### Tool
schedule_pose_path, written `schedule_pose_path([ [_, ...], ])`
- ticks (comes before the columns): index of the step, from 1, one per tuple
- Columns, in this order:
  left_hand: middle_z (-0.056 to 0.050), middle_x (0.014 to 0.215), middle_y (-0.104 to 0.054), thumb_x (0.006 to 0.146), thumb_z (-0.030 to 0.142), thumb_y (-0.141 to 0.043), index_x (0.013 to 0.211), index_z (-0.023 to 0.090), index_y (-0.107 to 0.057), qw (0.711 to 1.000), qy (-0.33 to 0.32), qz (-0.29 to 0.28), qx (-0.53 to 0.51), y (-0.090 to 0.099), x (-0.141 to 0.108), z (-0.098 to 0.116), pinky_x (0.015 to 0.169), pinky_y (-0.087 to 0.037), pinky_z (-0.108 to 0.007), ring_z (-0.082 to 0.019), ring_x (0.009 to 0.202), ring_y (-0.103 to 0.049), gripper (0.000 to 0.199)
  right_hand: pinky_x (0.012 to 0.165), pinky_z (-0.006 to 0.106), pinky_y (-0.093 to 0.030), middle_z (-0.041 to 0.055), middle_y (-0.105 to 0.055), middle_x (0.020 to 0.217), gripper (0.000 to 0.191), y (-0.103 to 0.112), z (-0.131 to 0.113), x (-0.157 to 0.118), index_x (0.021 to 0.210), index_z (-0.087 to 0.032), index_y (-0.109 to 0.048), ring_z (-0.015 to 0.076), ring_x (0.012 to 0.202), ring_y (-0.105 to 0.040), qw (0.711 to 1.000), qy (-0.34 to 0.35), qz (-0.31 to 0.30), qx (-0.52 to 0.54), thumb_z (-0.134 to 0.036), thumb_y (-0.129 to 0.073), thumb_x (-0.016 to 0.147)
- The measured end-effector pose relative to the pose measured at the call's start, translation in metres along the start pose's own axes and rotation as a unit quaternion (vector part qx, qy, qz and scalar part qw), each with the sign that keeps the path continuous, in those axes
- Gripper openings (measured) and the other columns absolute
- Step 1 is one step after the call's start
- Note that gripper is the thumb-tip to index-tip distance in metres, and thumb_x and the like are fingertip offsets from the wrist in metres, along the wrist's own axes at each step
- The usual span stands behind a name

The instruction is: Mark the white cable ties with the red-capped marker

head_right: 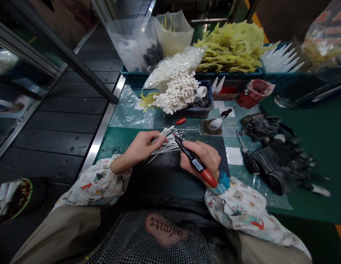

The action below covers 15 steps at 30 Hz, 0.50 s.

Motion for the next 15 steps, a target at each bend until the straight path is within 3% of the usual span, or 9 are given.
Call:
schedule_pose_path([
  [2, 0.001, 0.062, -0.061, 0.101, 0.037, -0.05, 0.077, 0.016, -0.069, 1.0, -0.009, -0.003, 0.011, -0.001, 0.0, 0.0, 0.061, -0.033, -0.026, -0.012, 0.058, -0.049, 0.038, 0.056, 0.033, -0.056, 0.0002, -0.069, 0.079, 0.039, -0.002, -0.014, 0.003, 0.12, -0.033, -0.064, 0.0191, 0.063, -0.067, 0.995, 0.096, 0.01, -0.03, -0.017, -0.072, 0.086],
  [4, 0.002, 0.062, -0.06, 0.102, 0.036, -0.05, 0.076, 0.016, -0.068, 1.0, -0.017, -0.006, 0.019, -0.002, 0.0, 0.001, 0.061, -0.032, -0.026, -0.011, 0.057, -0.048, 0.038, 0.051, 0.028, -0.052, -0.0004, -0.065, 0.072, 0.034, -0.006, -0.021, 0.007, 0.117, -0.027, -0.064, 0.0162, 0.057, -0.062, 0.988, 0.146, -0.008, -0.04, -0.014, -0.071, 0.086],
  [15, 0.001, 0.062, -0.06, 0.101, 0.039, -0.049, 0.07, 0.016, -0.063, 0.999, -0.024, -0.018, 0.012, -0.005, 0.0, 0.002, 0.061, -0.03, -0.027, -0.011, 0.058, -0.046, 0.041, 0.052, 0.027, -0.051, -0.0026, -0.067, 0.069, 0.022, -0.012, -0.022, 0.012, 0.104, -0.027, -0.064, 0.0143, 0.054, -0.063, 0.984, 0.164, -0.013, -0.065, -0.014, -0.067, 0.086],
])
Point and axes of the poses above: each hand's wrist, its own x-axis towards the middle knuckle, its own y-axis out of the back of the hand, z = x × y, the point moved 6 cm from there along x, towards the middle knuckle
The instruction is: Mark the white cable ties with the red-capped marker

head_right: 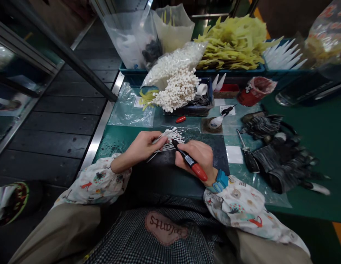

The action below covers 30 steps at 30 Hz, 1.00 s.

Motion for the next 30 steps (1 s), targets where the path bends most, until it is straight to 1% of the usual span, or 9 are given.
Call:
schedule_pose_path([
  [3, 0.001, 0.063, -0.061, 0.101, 0.039, -0.049, 0.072, 0.016, -0.065, 1.0, 0.01, 0.003, 0.0, 0.002, 0.0, -0.001, 0.061, -0.03, -0.027, -0.012, 0.059, -0.048, 0.04, 0.053, 0.029, -0.053, -0.0023, -0.067, 0.072, 0.026, 0.005, 0.003, -0.004, 0.108, -0.028, -0.065, 0.0159, 0.055, -0.063, 1.0, -0.021, 0.017, 0.014, -0.016, -0.068, 0.085],
  [6, 0.001, 0.064, -0.062, 0.101, 0.039, -0.049, 0.075, 0.016, -0.066, 1.0, 0.013, 0.002, -0.004, 0.002, 0.001, -0.002, 0.061, -0.031, -0.027, -0.012, 0.059, -0.049, 0.038, 0.066, 0.036, -0.059, 0.001, -0.072, 0.086, 0.031, 0.012, 0.014, -0.013, 0.117, -0.031, -0.066, 0.0206, 0.07, -0.07, 0.992, -0.109, 0.059, 0.026, -0.018, -0.069, 0.089],
  [9, 0.001, 0.063, -0.062, 0.101, 0.038, -0.049, 0.079, 0.016, -0.069, 1.0, 0.019, 0.001, 0.001, 0.002, 0.002, -0.002, 0.061, -0.031, -0.027, -0.012, 0.059, -0.048, 0.037, 0.074, 0.039, -0.06, 0.0027, -0.074, 0.096, 0.027, 0.015, 0.019, -0.019, 0.114, -0.03, -0.068, 0.0231, 0.081, -0.073, 0.982, -0.164, 0.088, 0.004, -0.02, -0.07, 0.089],
  [11, 0.001, 0.063, -0.062, 0.101, 0.038, -0.049, 0.076, 0.016, -0.068, 1.0, 0.019, 0.0, 0.006, 0.001, 0.002, -0.003, 0.06, -0.03, -0.027, -0.012, 0.059, -0.048, 0.038, 0.069, 0.036, -0.06, 0.0019, -0.073, 0.091, 0.025, 0.013, 0.015, -0.017, 0.11, -0.03, -0.068, 0.0219, 0.077, -0.072, 0.987, -0.143, 0.071, -0.003, -0.02, -0.072, 0.088],
  [16, 0.001, 0.062, -0.06, 0.101, 0.039, -0.05, 0.069, 0.017, -0.062, 1.0, 0.003, 0.001, 0.006, -0.001, 0.0, -0.001, 0.06, -0.029, -0.027, -0.011, 0.057, -0.046, 0.041, 0.056, 0.03, -0.054, -0.0007, -0.068, 0.076, 0.027, 0.003, 0.004, -0.008, 0.111, -0.029, -0.064, 0.017, 0.06, -0.065, 0.999, -0.04, 0.021, 0.005, -0.018, -0.07, 0.087],
  [21, 0.001, 0.062, -0.06, 0.101, 0.04, -0.049, 0.07, 0.017, -0.062, 1.0, 0.017, -0.006, 0.002, -0.001, 0.0, -0.001, 0.06, -0.029, -0.027, -0.012, 0.058, -0.046, 0.041, 0.056, 0.029, -0.054, -0.0017, -0.069, 0.074, 0.025, -0.001, 0.006, -0.007, 0.107, -0.029, -0.066, 0.0161, 0.058, -0.064, 0.999, -0.034, 0.002, 0.005, -0.017, -0.07, 0.086],
  [24, 0.0, 0.062, -0.061, 0.101, 0.04, -0.049, 0.068, 0.017, -0.062, 1.0, 0.022, -0.006, 0.004, -0.001, 0.0, -0.001, 0.06, -0.029, -0.027, -0.012, 0.058, -0.046, 0.042, 0.055, 0.03, -0.055, -0.0012, -0.069, 0.075, 0.023, 0.002, 0.005, -0.01, 0.106, -0.028, -0.066, 0.0164, 0.058, -0.065, 0.999, -0.033, 0.009, 0.006, -0.018, -0.069, 0.086],
  [27, 0.0, 0.064, -0.063, 0.101, 0.039, -0.049, 0.072, 0.016, -0.066, 1.0, 0.02, -0.005, 0.002, -0.001, 0.0, -0.001, 0.06, -0.03, -0.027, -0.012, 0.059, -0.049, 0.041, 0.064, 0.034, -0.06, 0.0017, -0.072, 0.083, 0.023, 0.008, 0.01, -0.013, 0.113, -0.025, -0.066, 0.0197, 0.069, -0.071, 0.995, -0.086, 0.059, 0.007, -0.022, -0.068, 0.09],
  [30, -0.001, 0.066, -0.066, 0.102, 0.038, -0.05, 0.077, 0.016, -0.07, 1.0, 0.022, -0.009, -0.005, -0.001, 0.0, -0.001, 0.061, -0.031, -0.027, -0.013, 0.061, -0.051, 0.038, 0.074, 0.037, -0.064, 0.0044, -0.077, 0.101, 0.027, 0.003, 0.026, -0.015, 0.126, -0.026, -0.061, 0.0197, 0.081, -0.076, 0.97, -0.209, 0.09, 0.085, -0.026, -0.063, 0.099],
])
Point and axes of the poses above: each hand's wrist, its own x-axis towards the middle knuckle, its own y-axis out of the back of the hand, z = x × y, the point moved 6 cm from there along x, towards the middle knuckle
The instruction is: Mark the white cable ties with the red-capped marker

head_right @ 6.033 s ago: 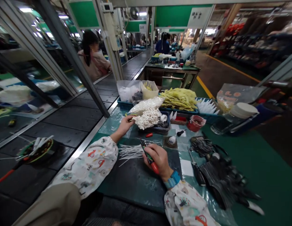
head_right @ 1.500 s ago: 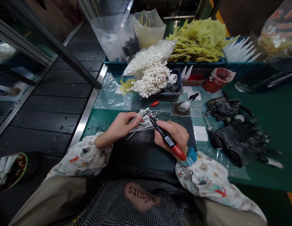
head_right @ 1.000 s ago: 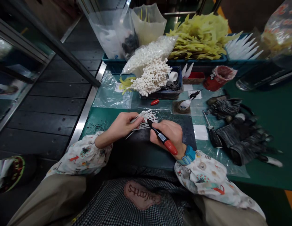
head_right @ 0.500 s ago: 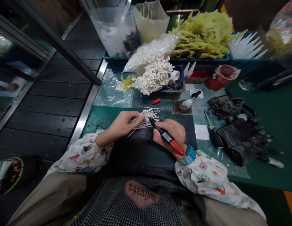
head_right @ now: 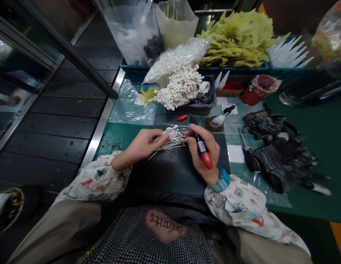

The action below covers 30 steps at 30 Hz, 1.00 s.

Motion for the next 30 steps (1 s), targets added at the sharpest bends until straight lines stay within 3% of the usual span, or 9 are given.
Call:
schedule_pose_path([
  [4, 0.0, 0.063, -0.063, 0.101, 0.035, -0.051, 0.069, 0.016, -0.065, 1.0, -0.007, -0.01, 0.002, -0.001, 0.0, 0.003, 0.062, -0.031, -0.026, -0.012, 0.058, -0.049, 0.04, 0.068, 0.029, -0.065, 0.0021, -0.079, 0.1, 0.014, -0.019, 0.02, 0.001, 0.112, -0.026, -0.058, 0.0157, 0.077, -0.077, 0.979, -0.15, -0.039, 0.129, -0.032, -0.064, 0.1],
  [8, 0.001, 0.062, -0.063, 0.102, 0.034, -0.051, 0.071, 0.016, -0.067, 0.999, -0.032, -0.021, 0.007, -0.006, 0.0, 0.005, 0.064, -0.033, -0.026, -0.012, 0.059, -0.051, 0.039, 0.075, 0.03, -0.066, -0.0007, -0.078, 0.09, 0.036, -0.028, 0.029, -0.001, 0.097, -0.026, -0.05, 0.0173, 0.078, -0.078, 0.962, -0.203, -0.062, 0.172, -0.032, -0.083, 0.084],
  [13, -0.002, 0.07, -0.07, 0.104, 0.034, -0.051, 0.082, 0.016, -0.075, 0.999, -0.04, -0.022, 0.013, -0.006, -0.002, 0.004, 0.067, -0.039, -0.025, -0.014, 0.066, -0.059, 0.036, 0.073, 0.028, -0.064, -0.0026, -0.076, 0.085, 0.044, -0.029, 0.039, -0.001, 0.094, -0.026, -0.045, 0.0158, 0.076, -0.077, 0.951, -0.231, -0.08, 0.188, -0.031, -0.086, 0.078],
  [16, -0.006, 0.09, -0.076, 0.103, 0.034, -0.053, 0.1, 0.016, -0.077, 0.998, -0.05, 0.039, 0.004, 0.012, -0.003, 0.003, 0.073, -0.044, -0.026, -0.016, 0.08, -0.066, 0.03, 0.068, 0.025, -0.06, -0.003, -0.075, 0.081, 0.044, -0.026, 0.048, 0.002, 0.092, -0.026, -0.044, 0.0147, 0.07, -0.075, 0.95, -0.245, -0.07, 0.178, -0.031, -0.085, 0.076],
  [19, -0.006, 0.087, -0.072, 0.103, 0.04, -0.054, 0.108, 0.015, -0.075, 0.99, -0.031, 0.094, -0.105, 0.03, -0.003, -0.001, 0.066, -0.045, -0.024, -0.012, 0.07, -0.061, 0.033, 0.069, 0.028, -0.057, -0.0022, -0.075, 0.08, 0.04, -0.019, 0.057, 0.005, 0.091, -0.025, -0.044, 0.0159, 0.071, -0.073, 0.959, -0.246, -0.071, 0.119, -0.034, -0.081, 0.076],
  [22, 0.001, 0.068, -0.051, 0.097, 0.052, -0.061, 0.104, 0.014, -0.074, 0.963, 0.009, 0.042, -0.267, 0.026, -0.001, -0.004, 0.049, -0.029, -0.023, -0.008, 0.053, -0.039, 0.04, 0.074, 0.033, -0.055, 0.0001, -0.076, 0.084, 0.033, -0.013, 0.057, 0.008, 0.093, -0.025, -0.048, 0.0185, 0.074, -0.071, 0.968, -0.227, -0.105, 0.004, -0.034, -0.077, 0.079],
  [25, 0.005, 0.065, -0.037, 0.091, 0.057, -0.068, 0.104, 0.014, -0.074, 0.919, 0.071, -0.052, -0.385, 0.004, -0.001, -0.005, 0.047, -0.015, -0.025, -0.007, 0.051, -0.025, 0.045, 0.08, 0.036, -0.055, 0.0024, -0.078, 0.096, 0.029, -0.008, 0.046, 0.014, 0.093, -0.025, -0.05, 0.0205, 0.083, -0.073, 0.978, -0.177, -0.095, -0.051, -0.031, -0.076, 0.081],
  [27, 0.005, 0.065, -0.035, 0.09, 0.058, -0.069, 0.106, 0.013, -0.074, 0.9, 0.1, -0.095, -0.412, -0.01, -0.002, -0.004, 0.047, -0.012, -0.026, -0.007, 0.051, -0.021, 0.048, 0.084, 0.037, -0.056, 0.0023, -0.078, 0.101, 0.029, -0.007, 0.036, 0.017, 0.092, -0.026, -0.048, 0.02, 0.089, -0.074, 0.985, -0.156, -0.065, 0.021, -0.031, -0.075, 0.084],
  [30, 0.005, 0.066, -0.035, 0.089, 0.059, -0.069, 0.106, 0.012, -0.074, 0.903, 0.105, -0.114, -0.401, -0.021, -0.003, -0.003, 0.048, -0.012, -0.025, -0.006, 0.052, -0.023, 0.051, 0.081, 0.033, -0.06, 0.0005, -0.079, 0.099, 0.033, -0.014, 0.029, 0.016, 0.094, -0.027, -0.045, 0.0181, 0.09, -0.076, 0.969, -0.17, -0.057, 0.169, -0.031, -0.077, 0.087],
])
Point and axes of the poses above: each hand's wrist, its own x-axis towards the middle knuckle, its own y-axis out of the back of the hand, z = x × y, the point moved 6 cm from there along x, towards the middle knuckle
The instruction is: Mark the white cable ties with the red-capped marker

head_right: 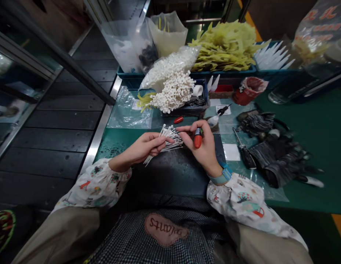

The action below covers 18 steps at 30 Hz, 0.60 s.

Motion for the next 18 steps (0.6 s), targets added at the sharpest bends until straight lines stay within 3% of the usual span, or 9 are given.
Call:
schedule_pose_path([
  [5, 0.005, 0.065, -0.043, 0.09, 0.06, -0.066, 0.103, 0.01, -0.073, 0.998, -0.005, -0.025, 0.052, -0.005, 0.003, -0.007, 0.048, -0.021, -0.022, -0.006, 0.052, -0.032, 0.053, 0.08, 0.03, -0.064, -0.0024, -0.079, 0.094, 0.038, -0.01, 0.008, -0.004, 0.092, -0.027, -0.048, 0.0164, 0.086, -0.078, 0.997, -0.035, -0.012, 0.069, -0.031, -0.085, 0.082],
  [10, 0.002, 0.069, -0.052, 0.091, 0.058, -0.064, 0.103, 0.01, -0.073, 0.998, -0.001, -0.035, 0.053, -0.007, 0.004, -0.009, 0.047, -0.021, -0.022, -0.005, 0.05, -0.034, 0.051, 0.073, 0.026, -0.065, -0.0035, -0.078, 0.09, 0.042, -0.007, 0.018, -0.005, 0.09, -0.026, -0.049, 0.0157, 0.08, -0.078, 0.994, -0.068, 0.01, 0.082, -0.03, -0.088, 0.077],
  [18, 0.0, 0.065, -0.055, 0.095, 0.055, -0.062, 0.078, 0.011, -0.066, 0.994, -0.014, -0.027, 0.104, -0.006, 0.002, -0.003, 0.051, -0.025, -0.022, -0.006, 0.052, -0.038, 0.047, 0.061, 0.023, -0.064, -0.0072, -0.075, 0.077, 0.046, -0.001, 0.015, -0.003, 0.089, -0.027, -0.045, 0.0138, 0.062, -0.074, 0.991, -0.072, 0.046, 0.105, -0.029, -0.089, 0.075],
])
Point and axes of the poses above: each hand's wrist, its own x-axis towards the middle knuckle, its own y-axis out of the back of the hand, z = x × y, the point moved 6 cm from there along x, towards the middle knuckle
